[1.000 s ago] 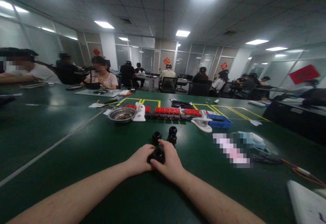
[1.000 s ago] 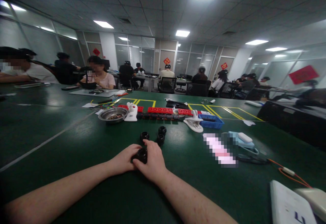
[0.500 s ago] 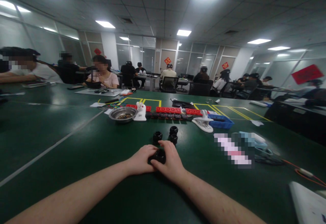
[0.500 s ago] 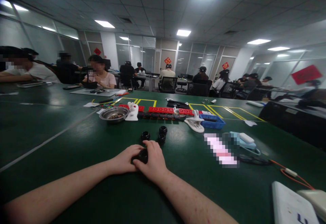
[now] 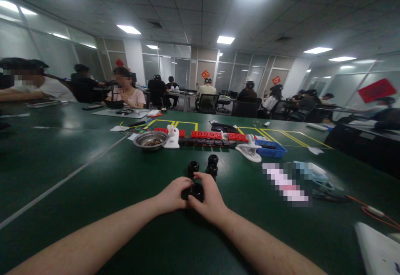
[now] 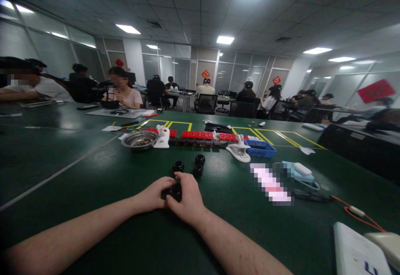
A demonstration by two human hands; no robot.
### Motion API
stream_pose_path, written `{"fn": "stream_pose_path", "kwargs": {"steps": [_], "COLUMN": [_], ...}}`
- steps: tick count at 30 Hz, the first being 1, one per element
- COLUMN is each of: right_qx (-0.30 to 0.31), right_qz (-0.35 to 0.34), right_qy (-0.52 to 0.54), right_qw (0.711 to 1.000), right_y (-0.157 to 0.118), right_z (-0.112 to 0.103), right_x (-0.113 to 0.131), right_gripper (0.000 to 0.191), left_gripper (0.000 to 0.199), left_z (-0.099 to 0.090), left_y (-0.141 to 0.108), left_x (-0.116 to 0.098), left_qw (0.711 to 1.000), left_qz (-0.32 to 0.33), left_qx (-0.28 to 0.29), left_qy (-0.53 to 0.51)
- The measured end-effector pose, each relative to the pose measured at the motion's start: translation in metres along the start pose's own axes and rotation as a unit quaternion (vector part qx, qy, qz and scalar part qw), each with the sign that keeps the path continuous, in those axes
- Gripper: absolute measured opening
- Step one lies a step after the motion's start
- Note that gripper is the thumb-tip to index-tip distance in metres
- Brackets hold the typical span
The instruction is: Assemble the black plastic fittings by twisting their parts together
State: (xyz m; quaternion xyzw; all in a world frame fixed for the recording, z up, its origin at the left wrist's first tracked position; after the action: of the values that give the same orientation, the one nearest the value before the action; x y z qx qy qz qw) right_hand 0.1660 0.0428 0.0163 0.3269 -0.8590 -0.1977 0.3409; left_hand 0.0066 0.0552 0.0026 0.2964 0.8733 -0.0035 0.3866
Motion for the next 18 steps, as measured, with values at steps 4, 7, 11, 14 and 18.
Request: {"fn": "stream_pose_path", "kwargs": {"steps": [4,7,11,14,18], "right_qx": [-0.007,0.011,0.019,-0.015,-0.009], "right_qz": [0.037,0.006,-0.037,0.002,0.029], "right_qy": [-0.029,-0.005,0.012,-0.013,-0.026], "right_qw": [0.999,1.000,0.999,1.000,0.999], "right_y": [0.0003,-0.0008,-0.0020,-0.0012,-0.0008], "right_z": [0.0023,0.0020,0.0003,0.0005,0.0026], "right_x": [-0.0026,-0.0015,0.0009,-0.0010,-0.0031], "right_gripper": [0.048,0.050,0.057,0.054,0.050], "left_gripper": [0.040,0.044,0.045,0.041,0.039], "left_z": [-0.0014,-0.0020,-0.0020,-0.0023,-0.0026], "left_y": [-0.0007,-0.0013,-0.0016,-0.0014,-0.0019], "left_x": [-0.0045,-0.0062,-0.0058,-0.0070,-0.0089], "left_qw": [1.000,1.000,1.000,1.000,1.000], "left_qz": [-0.014,-0.009,-0.014,-0.019,-0.008], "left_qx": [0.004,0.007,0.006,0.009,0.011], "left_qy": [0.002,-0.005,0.000,0.006,-0.001]}}
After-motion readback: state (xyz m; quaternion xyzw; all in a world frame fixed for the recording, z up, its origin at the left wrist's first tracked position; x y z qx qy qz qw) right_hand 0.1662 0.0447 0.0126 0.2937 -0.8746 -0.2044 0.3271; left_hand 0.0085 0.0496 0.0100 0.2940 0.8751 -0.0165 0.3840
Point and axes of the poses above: each hand's wrist, its own y-axis towards the middle knuckle, its own z-axis out of the palm, x = y × z, the point moved 1 cm from there along y, towards the middle knuckle, and after that the axes turned 9 degrees about -y, right-handed, at the moved point
